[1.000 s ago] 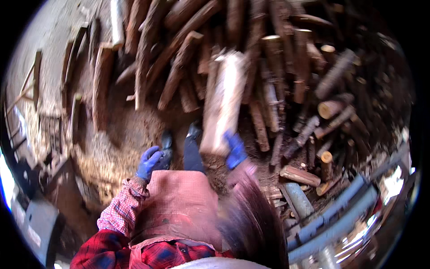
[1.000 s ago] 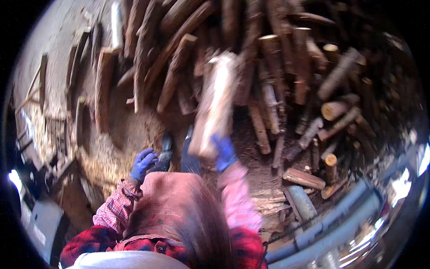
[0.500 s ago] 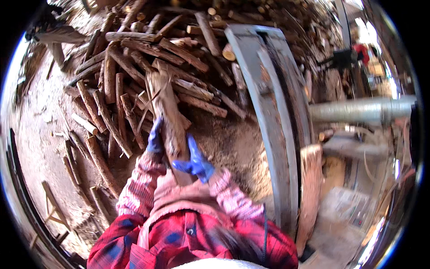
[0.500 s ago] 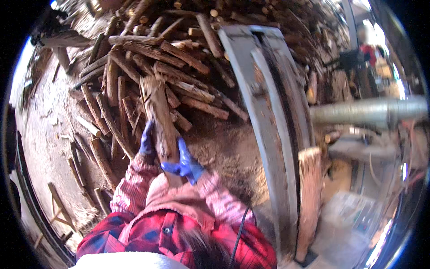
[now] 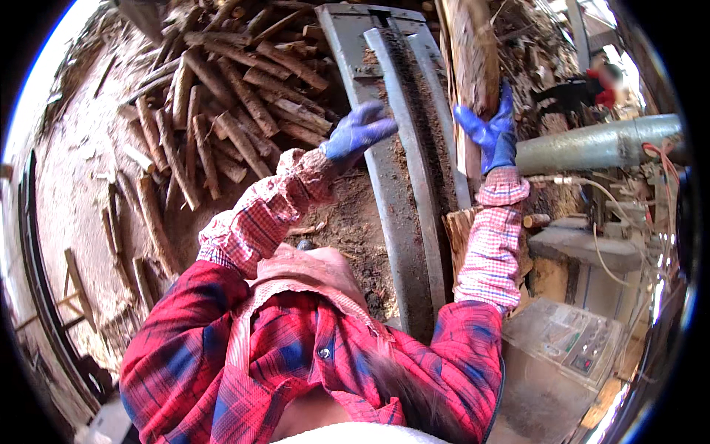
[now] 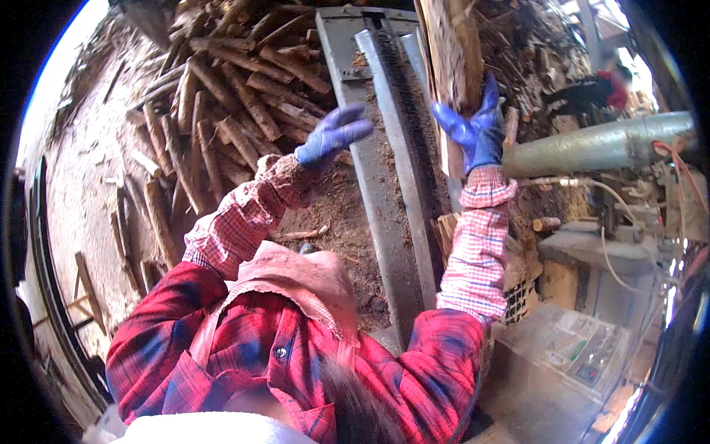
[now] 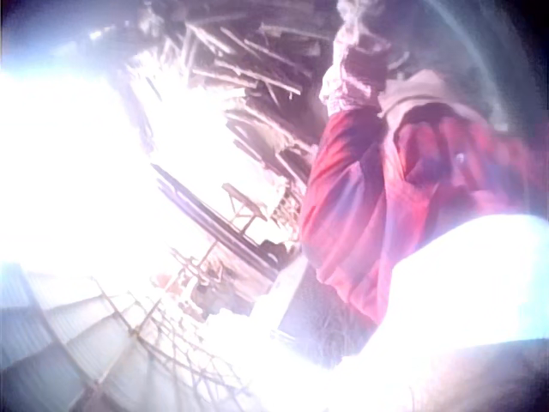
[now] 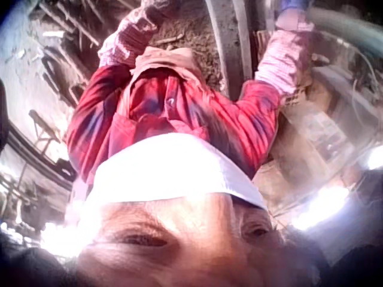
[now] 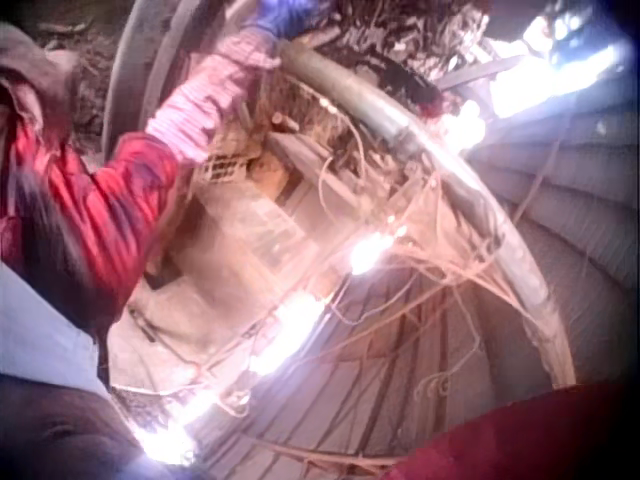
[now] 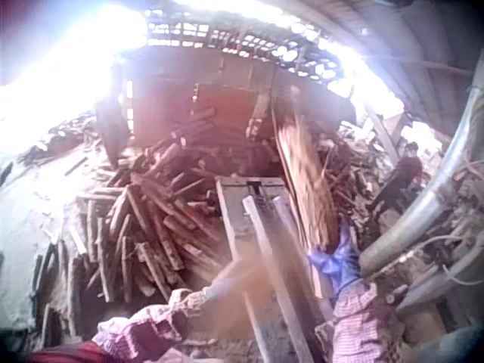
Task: The person picks up logs from a pile on the ground and places them onto a metal rack. The task involves repetitive lifting and arranging of wooden logs to build a stack.
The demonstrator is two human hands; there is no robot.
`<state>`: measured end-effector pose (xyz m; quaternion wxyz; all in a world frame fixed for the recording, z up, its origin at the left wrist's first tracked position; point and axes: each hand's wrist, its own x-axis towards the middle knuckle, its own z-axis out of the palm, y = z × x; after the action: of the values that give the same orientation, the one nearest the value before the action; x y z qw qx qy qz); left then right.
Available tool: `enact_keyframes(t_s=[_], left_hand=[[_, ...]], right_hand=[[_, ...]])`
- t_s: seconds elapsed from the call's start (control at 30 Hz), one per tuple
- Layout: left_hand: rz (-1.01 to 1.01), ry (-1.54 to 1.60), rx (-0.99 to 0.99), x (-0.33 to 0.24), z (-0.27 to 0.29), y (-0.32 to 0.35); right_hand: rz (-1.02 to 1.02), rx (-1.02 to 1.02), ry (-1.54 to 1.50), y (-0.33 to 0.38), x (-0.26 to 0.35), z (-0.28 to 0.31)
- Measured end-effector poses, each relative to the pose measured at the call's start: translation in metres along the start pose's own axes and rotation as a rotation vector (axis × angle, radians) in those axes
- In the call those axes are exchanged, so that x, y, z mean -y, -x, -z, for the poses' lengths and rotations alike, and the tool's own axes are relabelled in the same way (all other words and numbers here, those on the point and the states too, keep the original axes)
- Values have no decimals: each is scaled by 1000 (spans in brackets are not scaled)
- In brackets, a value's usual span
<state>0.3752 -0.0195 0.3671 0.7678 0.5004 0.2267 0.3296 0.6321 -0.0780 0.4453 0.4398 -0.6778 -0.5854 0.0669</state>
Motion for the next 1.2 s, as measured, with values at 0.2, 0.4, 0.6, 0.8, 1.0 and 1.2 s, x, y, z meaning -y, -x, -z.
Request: enact_keyframes(t_s=[0.2,0.4,0.6,0.8,1.0,1.2], left_hand=[[386,-306,-428,148,162,149],[898,-639,-938,203,240,324],[1114,-798,-786,253,263,452],[894,-596,-964,252,326,494],[820,-15,-1320,228,400,518],[708,426,-1527,360,465,597]], right_hand=[[-515,382,725,74,-25,-35],[-364,322,839,103,-114,-12],[-26,167,463,117,7,-135],[-165,959,-5,214,11,-304],[-258,1572,320,227,127,-420],[-414,1526,-124,236,147,-654]])
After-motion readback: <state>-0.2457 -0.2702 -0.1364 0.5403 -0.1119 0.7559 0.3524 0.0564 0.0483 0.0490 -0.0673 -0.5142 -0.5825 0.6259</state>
